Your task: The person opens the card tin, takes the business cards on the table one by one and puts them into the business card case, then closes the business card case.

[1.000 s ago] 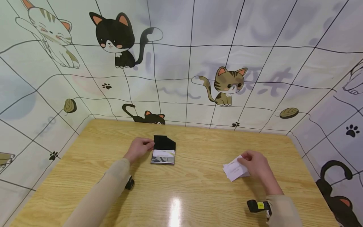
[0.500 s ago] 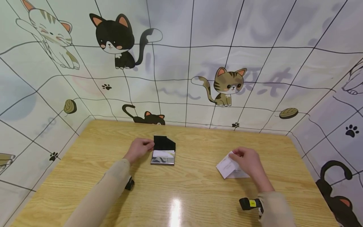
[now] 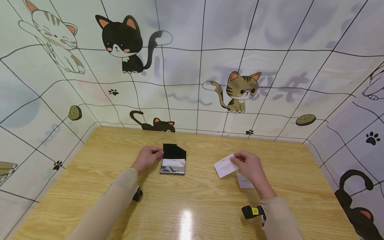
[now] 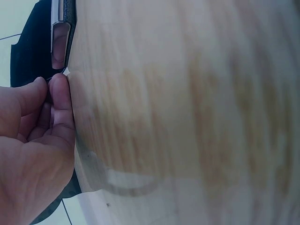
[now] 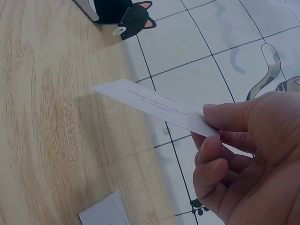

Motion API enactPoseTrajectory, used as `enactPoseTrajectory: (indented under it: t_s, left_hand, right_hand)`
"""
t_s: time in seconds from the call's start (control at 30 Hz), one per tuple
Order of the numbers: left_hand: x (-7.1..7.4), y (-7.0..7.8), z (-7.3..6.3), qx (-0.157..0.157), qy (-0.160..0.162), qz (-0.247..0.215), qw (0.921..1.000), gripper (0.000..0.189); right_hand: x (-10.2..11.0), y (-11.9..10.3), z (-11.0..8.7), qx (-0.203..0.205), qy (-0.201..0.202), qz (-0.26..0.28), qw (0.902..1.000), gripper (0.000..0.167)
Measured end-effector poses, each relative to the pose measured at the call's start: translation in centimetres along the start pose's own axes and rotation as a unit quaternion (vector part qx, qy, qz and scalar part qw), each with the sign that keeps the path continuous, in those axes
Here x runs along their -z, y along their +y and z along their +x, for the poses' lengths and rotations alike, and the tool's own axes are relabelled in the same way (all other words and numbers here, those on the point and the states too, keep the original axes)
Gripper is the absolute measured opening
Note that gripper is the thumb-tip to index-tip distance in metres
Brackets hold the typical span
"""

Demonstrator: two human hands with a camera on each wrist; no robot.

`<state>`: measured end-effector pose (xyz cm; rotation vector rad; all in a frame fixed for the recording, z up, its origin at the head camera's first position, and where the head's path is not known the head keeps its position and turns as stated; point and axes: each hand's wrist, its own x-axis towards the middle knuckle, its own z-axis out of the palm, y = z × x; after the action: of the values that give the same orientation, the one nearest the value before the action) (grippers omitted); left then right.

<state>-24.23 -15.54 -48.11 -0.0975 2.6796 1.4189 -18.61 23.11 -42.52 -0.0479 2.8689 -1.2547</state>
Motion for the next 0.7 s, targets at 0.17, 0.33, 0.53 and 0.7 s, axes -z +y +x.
enactPoseTrajectory:
  t_s: [0.17, 0.33, 0.53, 0.7]
  left_hand:
    - [0.0, 0.0, 0.0, 0.001, -0.001, 0.000, 1.0000, 0.021]
    - [0.0, 0.0, 0.1, 0.001, 0.000, 0.000, 1.0000, 0.020]
    - [0.0, 0.1, 0.1, 0.002, -0.001, 0.003, 1.0000, 0.020]
    - [0.1, 0.1, 0.0, 0.005, -0.004, 0.006, 1.0000, 0.020]
  right_hand:
    - [-1.0, -0.8, 0.3, -0.002, -0.008, 0.030, 0.9995, 0.021]
    - [-2.1, -1.7, 0.6, -0.003, -0.018, 0.057, 0.9982, 0.019]
    - [-3.1, -2.5, 1.0, 0.016, -0.030, 0.088, 0.9955, 0.016]
    - [-3.8, -3.1, 1.1, 0.043, -0.037, 0.110, 0.9923, 0.015]
